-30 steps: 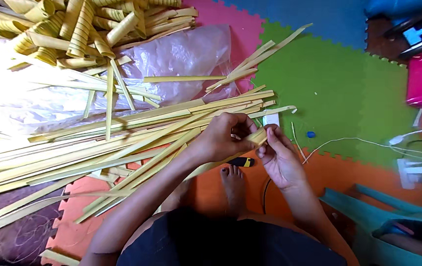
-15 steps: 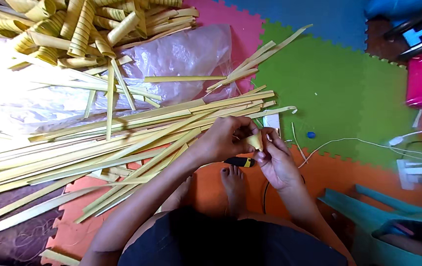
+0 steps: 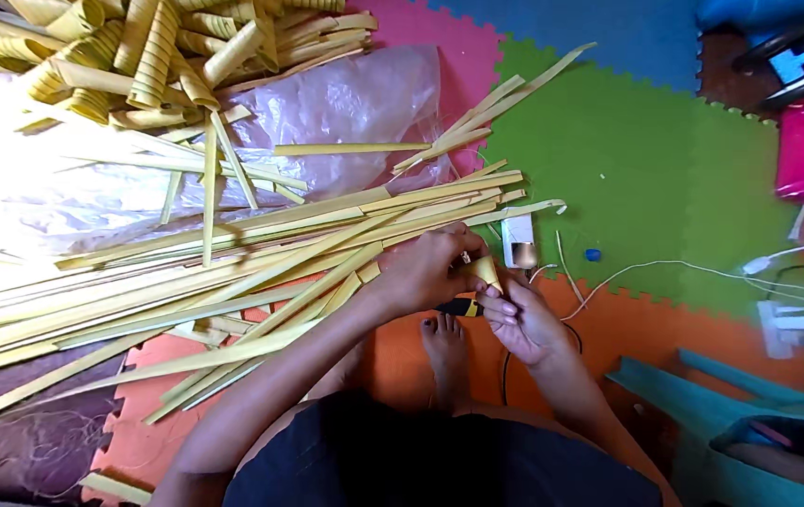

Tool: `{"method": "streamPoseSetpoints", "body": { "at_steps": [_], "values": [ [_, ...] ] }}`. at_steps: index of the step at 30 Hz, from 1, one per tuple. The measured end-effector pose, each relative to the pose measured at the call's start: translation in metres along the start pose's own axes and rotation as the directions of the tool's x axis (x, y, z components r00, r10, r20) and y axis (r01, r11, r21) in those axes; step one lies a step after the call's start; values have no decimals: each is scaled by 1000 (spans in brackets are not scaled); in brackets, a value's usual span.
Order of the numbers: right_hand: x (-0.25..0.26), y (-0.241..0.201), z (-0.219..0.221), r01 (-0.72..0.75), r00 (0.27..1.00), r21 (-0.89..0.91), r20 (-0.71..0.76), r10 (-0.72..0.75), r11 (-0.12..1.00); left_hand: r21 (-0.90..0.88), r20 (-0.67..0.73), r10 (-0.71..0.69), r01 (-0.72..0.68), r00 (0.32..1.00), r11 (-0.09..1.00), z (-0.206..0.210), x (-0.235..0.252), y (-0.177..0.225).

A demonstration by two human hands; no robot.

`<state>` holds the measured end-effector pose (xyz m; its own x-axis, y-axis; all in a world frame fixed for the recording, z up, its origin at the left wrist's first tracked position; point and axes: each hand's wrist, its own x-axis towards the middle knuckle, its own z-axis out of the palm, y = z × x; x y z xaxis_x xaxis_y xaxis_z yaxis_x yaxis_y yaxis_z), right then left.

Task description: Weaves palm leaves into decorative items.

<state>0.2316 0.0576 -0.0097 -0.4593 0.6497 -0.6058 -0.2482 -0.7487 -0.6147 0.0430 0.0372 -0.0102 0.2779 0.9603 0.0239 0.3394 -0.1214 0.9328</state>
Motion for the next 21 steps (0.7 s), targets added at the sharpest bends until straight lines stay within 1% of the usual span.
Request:
{"method": "streamPoseSetpoints", "body": {
  "at_steps": [1, 2, 4, 6, 7, 8, 9, 10, 11, 12, 13, 14, 15, 16, 17, 18, 19, 20, 21],
  "values": [
    [-1, -1, 1, -23, 1000, 5, 16, 22, 1000, 41, -26, 9, -8, 1000, 999, 1, -1, 1],
    [-2, -1, 1, -21, 999, -37, 26, 22, 999, 79, -62, 21, -16, 998, 997, 3, -1, 1],
    [-2, 0, -1, 28, 998, -171, 59, -18, 985, 115, -121, 23, -9, 992, 993, 6, -1, 0],
    [0, 3, -3, 84, 996, -221, 46, -76, 972, 96, -114, 16, -5, 993, 995, 6, 0, -3],
    [0, 4, -1, 82, 997, -205, 8, -82, 975, 60, -87, 13, -8, 996, 998, 5, -1, -5],
    [-1, 4, -1, 53, 998, -157, -18, -57, 986, 7, -45, 13, -12, 999, 1000, 3, -1, -7],
    [-2, 4, -2, -9, 1000, -59, -7, 8, 998, -45, -8, 14, -14, 1000, 999, 2, -2, -9],
    [-2, 3, -6, -96, 995, 77, 41, 93, 992, -76, 8, 5, -4, 1000, 997, 2, -3, -9],
    [-2, 4, -9, -175, 982, 175, 106, 158, 969, -91, 4, -11, 11, 1000, 996, 3, -3, -8],
    [-3, 5, -10, -200, 973, 186, 152, 173, 962, -98, -15, -39, 37, 999, 994, 3, -4, -6],
    [-3, 7, -8, -147, 979, 103, 155, 130, 984, -103, -35, -77, 73, 996, 992, 3, -5, -2],
    [-4, 9, -6, -33, 991, -40, 130, 38, 999, -120, -52, -115, 108, 992, 987, 2, -6, 1],
    [-5, 11, -7, 99, 989, -188, 129, -76, 977, -142, -57, -143, 134, 988, 981, 2, -6, 2],
    [-4, 12, -8, 216, 974, -290, 137, -182, 933, -157, -52, -155, 146, 987, 977, 2, -7, 2],
    [-3, 13, -8, 277, 960, -319, 133, -246, 907, -160, -43, -153, 144, 987, 977, 1, -7, 2],
    [-4, 13, -6, 258, 966, -289, 110, -236, 922, -158, -32, -147, 140, 989, 977, 0, -8, 2],
    [-6, 11, -4, 175, 984, -203, 80, -161, 964, -154, -18, -139, 135, 990, 979, -2, -9, 3],
    [-8, 9, -4, 51, 996, -48, 75, -48, 998, -157, -1, -129, 128, 992, 979, -3, -10, 4],
    [-9, 7, -7, -89, 989, 138, 132, 71, 986, -164, 9, -125, 125, 992, 979, -5, -10, 6]
  ]
}}
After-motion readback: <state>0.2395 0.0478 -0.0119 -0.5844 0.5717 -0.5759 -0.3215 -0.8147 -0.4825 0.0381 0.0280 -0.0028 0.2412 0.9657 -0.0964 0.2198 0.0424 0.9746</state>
